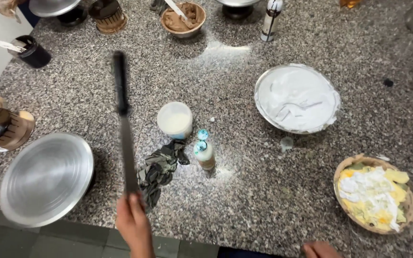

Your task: The person mixes a light-colored substance in a bowl with a spatula, adds a dark liquid from a bottle, and continues stirring. They periodically wipe the spatula on a cloth while mixing the substance until it is thoroughly combined.

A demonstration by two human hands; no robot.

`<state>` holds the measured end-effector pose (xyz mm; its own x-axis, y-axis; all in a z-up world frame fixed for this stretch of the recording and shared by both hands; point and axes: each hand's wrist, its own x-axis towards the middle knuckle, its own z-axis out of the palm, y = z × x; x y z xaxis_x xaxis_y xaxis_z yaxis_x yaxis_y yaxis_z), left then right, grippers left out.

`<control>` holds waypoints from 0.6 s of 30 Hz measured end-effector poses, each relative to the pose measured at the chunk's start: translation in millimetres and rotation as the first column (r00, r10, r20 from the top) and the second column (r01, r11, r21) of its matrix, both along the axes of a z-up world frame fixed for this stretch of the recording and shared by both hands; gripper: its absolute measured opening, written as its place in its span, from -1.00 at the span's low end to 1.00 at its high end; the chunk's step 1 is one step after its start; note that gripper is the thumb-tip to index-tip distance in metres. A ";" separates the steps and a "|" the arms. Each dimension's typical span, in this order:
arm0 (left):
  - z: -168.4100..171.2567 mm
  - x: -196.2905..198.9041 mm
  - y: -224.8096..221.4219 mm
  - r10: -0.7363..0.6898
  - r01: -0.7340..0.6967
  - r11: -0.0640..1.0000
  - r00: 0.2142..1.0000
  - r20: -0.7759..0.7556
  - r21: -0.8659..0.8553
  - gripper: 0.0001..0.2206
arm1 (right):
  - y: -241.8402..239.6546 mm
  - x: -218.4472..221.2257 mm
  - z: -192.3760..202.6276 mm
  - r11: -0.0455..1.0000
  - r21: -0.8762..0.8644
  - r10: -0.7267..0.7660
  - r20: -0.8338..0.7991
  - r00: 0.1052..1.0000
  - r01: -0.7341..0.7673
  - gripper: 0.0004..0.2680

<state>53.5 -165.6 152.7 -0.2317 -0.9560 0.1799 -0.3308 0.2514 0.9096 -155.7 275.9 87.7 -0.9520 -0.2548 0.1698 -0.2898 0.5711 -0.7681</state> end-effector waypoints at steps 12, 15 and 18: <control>15.4 -52.2 218.2 -0.957 0.977 0.035 0.094 0.274 -0.212 -0.80 | 87.8 0.4 182.4 0.478 0.447 0.665 0.378 0.644 -0.756 -0.74; 1.3 -93.6 260.7 -0.975 0.988 0.151 0.155 0.158 -0.039 -0.83 | 143.9 10.7 150.8 0.593 0.426 0.412 0.569 0.712 -0.683 -0.77; -39.8 -145.1 295.1 -0.909 0.896 0.393 0.412 -0.057 0.206 -0.75 | 207.5 18.2 130.8 0.748 0.424 0.240 0.543 0.805 -0.510 -0.76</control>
